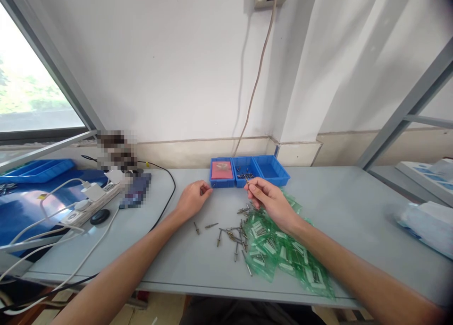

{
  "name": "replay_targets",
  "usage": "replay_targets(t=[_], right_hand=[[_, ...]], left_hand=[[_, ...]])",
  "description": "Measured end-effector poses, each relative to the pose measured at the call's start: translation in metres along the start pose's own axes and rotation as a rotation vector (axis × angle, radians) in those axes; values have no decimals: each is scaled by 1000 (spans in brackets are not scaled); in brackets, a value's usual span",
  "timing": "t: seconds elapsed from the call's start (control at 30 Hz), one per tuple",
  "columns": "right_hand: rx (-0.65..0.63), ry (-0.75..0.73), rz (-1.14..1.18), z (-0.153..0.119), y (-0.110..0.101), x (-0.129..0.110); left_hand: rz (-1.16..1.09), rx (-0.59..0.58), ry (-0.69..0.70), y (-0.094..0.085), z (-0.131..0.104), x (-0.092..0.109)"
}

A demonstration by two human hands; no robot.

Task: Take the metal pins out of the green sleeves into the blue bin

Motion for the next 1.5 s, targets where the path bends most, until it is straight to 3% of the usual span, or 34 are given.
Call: replay_targets(t=[0.6,1.5], right_hand=[[70,7,-4,0,-3,-1],[-12,-138,-216,-3,-2,-7]], left_hand=[[60,-44,34,-2,-4,6],[41,-29,67,3,-1,1]])
Point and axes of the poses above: each hand's wrist, its own z-axis towards the middle knuckle, its own y-axis out of the palm, x = y × z, the point moved 5 cm from there along z, towards the middle knuckle, and after that the axes turned 15 degrees about -y, right-handed, at the moved point
